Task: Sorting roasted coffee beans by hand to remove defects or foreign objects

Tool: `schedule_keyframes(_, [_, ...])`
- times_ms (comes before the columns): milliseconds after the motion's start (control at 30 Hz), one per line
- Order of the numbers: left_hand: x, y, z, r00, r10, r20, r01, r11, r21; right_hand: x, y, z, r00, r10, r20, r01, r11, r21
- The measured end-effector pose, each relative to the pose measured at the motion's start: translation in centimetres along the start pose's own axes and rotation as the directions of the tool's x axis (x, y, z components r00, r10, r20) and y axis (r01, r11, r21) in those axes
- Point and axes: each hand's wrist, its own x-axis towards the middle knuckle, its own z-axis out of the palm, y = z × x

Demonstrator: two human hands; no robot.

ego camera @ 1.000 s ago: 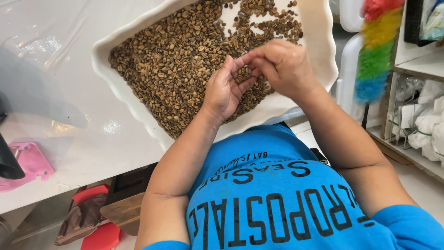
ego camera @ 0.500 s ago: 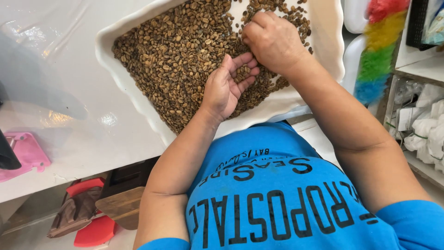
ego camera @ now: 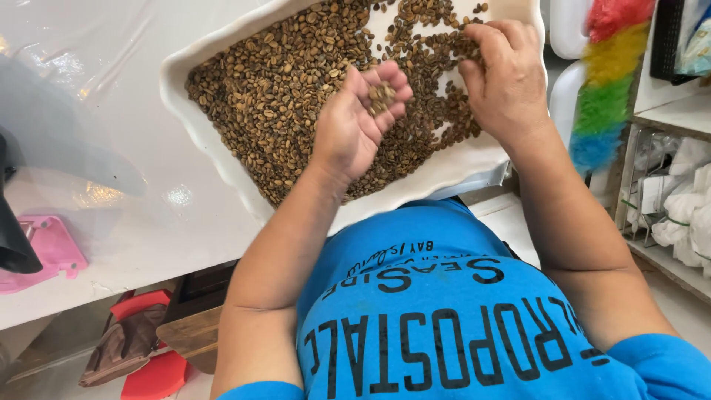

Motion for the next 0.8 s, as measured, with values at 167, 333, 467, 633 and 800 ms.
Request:
schedule_keyframes(167, [2.2, 6.6, 1.0, 0.979, 0.204, 0.013, -0.204, 0.978, 0.043, -0.5, -0.1, 1.1, 0.915, 0.315, 0.251, -0.285, 0.947, -0.149])
schedule_keyframes(333, [7.8, 9.8, -0.9, 0.929, 0.356, 0.103, -0.342, 0.93, -0.134, -1.8, 2.7, 3.6, 0.997, 0.069, 0.046, -0.069, 0.998, 0.009])
schedule_keyframes(467, [4.7, 11.6, 2.7, 0.963, 0.232, 0.135, -0.224, 0.972, -0.077, -1.9, 2.6, 3.7, 0.999, 0.045, 0.001, -0.045, 0.999, 0.016])
schedule_keyframes(633, [4.3, 11.4, 2.7, 0.971, 0.148, 0.19, -0.129, 0.986, -0.108, -2.1, 2.3, 4.3, 0.994, 0.104, 0.013, -0.105, 0.994, 0.026])
schedule_keyframes(800, [4.2, 11.3, 2.6, 0.957, 0.136, 0.258, -0.102, 0.985, -0.14, -1.8, 2.1, 4.4, 0.994, 0.108, 0.013, -0.108, 0.992, 0.062])
